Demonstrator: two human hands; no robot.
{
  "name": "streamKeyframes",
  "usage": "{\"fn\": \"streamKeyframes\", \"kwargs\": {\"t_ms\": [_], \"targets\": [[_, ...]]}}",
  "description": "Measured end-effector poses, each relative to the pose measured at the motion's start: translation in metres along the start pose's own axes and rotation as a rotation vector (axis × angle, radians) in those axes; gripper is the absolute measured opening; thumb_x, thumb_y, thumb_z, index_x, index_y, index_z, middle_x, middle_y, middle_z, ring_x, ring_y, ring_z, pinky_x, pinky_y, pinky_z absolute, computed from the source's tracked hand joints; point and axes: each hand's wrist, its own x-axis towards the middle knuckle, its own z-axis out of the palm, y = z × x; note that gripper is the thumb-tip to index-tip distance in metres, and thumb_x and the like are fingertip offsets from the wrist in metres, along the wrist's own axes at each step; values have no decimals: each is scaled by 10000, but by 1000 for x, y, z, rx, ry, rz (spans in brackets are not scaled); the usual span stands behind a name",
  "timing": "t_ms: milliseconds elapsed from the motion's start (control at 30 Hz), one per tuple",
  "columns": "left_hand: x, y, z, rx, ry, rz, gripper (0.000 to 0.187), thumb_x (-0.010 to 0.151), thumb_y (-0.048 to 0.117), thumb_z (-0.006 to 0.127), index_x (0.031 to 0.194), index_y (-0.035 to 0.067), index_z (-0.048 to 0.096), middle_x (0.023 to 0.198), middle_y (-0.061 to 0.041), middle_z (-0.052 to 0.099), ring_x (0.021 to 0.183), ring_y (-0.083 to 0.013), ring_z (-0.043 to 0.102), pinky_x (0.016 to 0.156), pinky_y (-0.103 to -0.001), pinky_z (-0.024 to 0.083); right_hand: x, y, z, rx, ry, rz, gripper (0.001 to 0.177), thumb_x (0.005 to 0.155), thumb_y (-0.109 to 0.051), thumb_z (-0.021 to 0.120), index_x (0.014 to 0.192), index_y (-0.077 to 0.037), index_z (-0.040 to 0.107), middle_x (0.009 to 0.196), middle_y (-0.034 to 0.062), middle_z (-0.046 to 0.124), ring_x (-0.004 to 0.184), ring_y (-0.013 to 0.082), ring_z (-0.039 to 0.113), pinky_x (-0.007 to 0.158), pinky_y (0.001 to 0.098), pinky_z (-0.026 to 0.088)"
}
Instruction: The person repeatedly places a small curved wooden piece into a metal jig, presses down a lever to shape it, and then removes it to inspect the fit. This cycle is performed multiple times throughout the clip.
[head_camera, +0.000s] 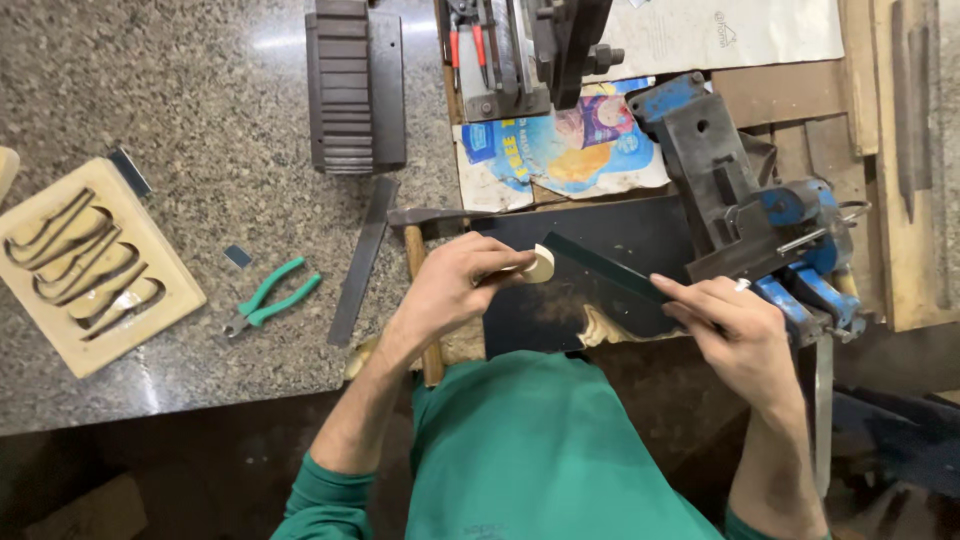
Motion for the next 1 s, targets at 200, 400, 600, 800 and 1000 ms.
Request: {"fn": "streamKeyframes", "kwargs": {"t_ms": [200, 400, 600, 800, 1000], "targets": [[-13, 2, -6, 69, -22, 16, 327, 848, 88, 762, 1170, 146, 781, 1038, -24, 752, 982, -225, 681, 866, -354, 540, -6, 0, 8, 28, -64, 10, 431, 823, 7, 755, 1234, -120, 750, 821, 69, 677, 701, 172, 618, 659, 293, 486], [-19, 7, 3, -20, 53, -23, 298, 859, 97, 783, 1155, 123, 774, 1038, -31, 762, 964, -204, 693, 850, -325, 554, -17, 3, 12, 118, -74, 10, 427, 830, 25, 736, 1243, -84, 738, 819, 64, 705, 694, 128, 644, 659, 271, 501], [-15, 12, 36, -530, 181, -406, 292, 898, 93, 774, 1185, 37, 751, 1009, -32, 778, 892, -102, 701, 795, -247, 561, -21, -10, 46, 338, 77, 97, 414, 828, 59, 768, 1232, -28, 736, 831, 52, 710, 702, 84, 613, 627, 235, 480], [-4, 8, 64, -937, 349, -391, 383, 911, 104, 783, 1253, -39, 684, 1077, -69, 757, 966, -117, 707, 855, -270, 585, -12, -23, 80, 421, 255, 23, 412, 849, 72, 796, 1246, -14, 725, 873, 28, 723, 768, 52, 629, 690, 208, 501], [3, 18, 80, -1164, 449, -370, 366, 948, 100, 773, 1258, -37, 635, 1145, -55, 701, 1009, -111, 675, 862, -282, 580, -8, -25, 101, 662, 280, 175, 415, 875, 57, 801, 1276, -28, 735, 829, -17, 665, 638, -2, 508, 535, 187, 403]]}}
